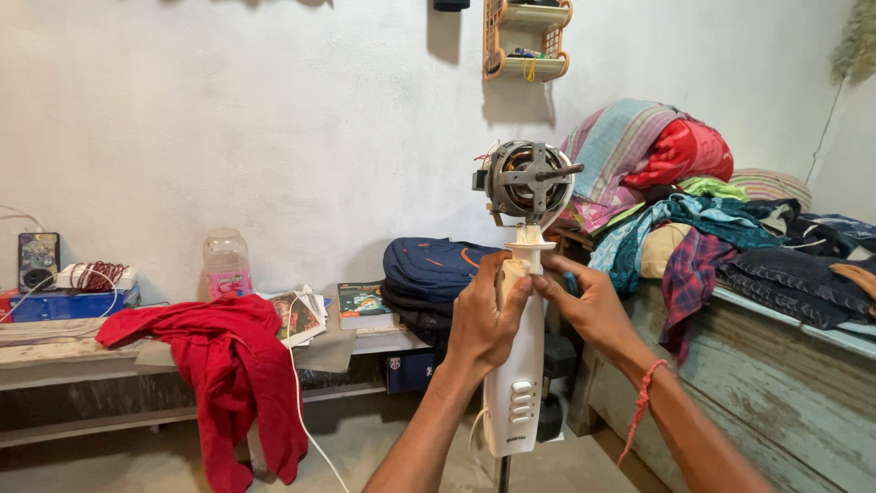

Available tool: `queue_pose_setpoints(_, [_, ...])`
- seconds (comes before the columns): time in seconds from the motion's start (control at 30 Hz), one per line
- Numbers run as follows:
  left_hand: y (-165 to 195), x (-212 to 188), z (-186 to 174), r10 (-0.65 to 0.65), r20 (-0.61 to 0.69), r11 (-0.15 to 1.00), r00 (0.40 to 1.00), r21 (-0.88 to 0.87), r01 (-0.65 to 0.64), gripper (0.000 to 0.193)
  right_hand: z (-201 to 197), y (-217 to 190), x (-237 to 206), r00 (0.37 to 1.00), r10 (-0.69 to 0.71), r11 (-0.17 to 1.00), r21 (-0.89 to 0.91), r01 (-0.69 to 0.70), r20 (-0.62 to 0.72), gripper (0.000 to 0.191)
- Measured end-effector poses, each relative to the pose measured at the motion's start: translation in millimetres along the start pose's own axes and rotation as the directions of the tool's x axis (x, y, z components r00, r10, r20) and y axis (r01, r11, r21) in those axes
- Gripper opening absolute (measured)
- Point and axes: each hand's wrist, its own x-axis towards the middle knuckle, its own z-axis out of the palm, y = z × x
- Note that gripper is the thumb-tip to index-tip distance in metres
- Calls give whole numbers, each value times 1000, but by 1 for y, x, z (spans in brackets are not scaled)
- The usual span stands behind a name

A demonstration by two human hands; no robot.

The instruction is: The person repairs a pedestal fan whose motor head is already exposed. They hold the fan's white housing steady and use a screwdriver to unscrew and loosen fasteners along the housing, working around different screw positions on the fan body.

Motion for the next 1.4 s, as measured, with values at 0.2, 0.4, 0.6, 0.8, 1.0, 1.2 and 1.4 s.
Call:
queue_pose_setpoints(0.2, [-6, 3, 2, -83, 26, 996, 996, 48, 82, 59, -5, 22, 1, 999, -43, 999, 3, 43, -17, 35])
queue_pose_setpoints(0.4, [-5, 6, 4, -131, 21, 991, 991, 40, 131, 57, -1, 30, 3, 996, -82, 993, -86, 78, -46, 28])
queue_pose_setpoints(0.6, [-11, 0, 9, -14, -2, 997, 1000, -71, 14, 52, -5, 32, 0, 993, -116, 992, -62, 114, -23, 29])
queue_pose_setpoints(0.8, [-32, 15, 3, 30, 201, 993, 979, -116, -6, 61, -16, 41, 12, 995, -73, 996, -49, 76, 60, 42])
queue_pose_setpoints(1.0, [-40, 20, 1, -19, 249, 989, 968, -137, 55, 59, -17, 58, 18, 998, -14, 998, 57, 11, 57, 43])
queue_pose_setpoints(1.2, [-31, 10, 13, 32, 139, 992, 990, -129, -14, 61, -20, 62, 14, 995, -95, 995, 38, 94, 32, 43])
queue_pose_setpoints(1.4, [-28, -50, -25, -120, 397, 980, 910, -99, 172, 88, -1, 58, -40, 994, -18, 1000, -24, 16, -111, 77])
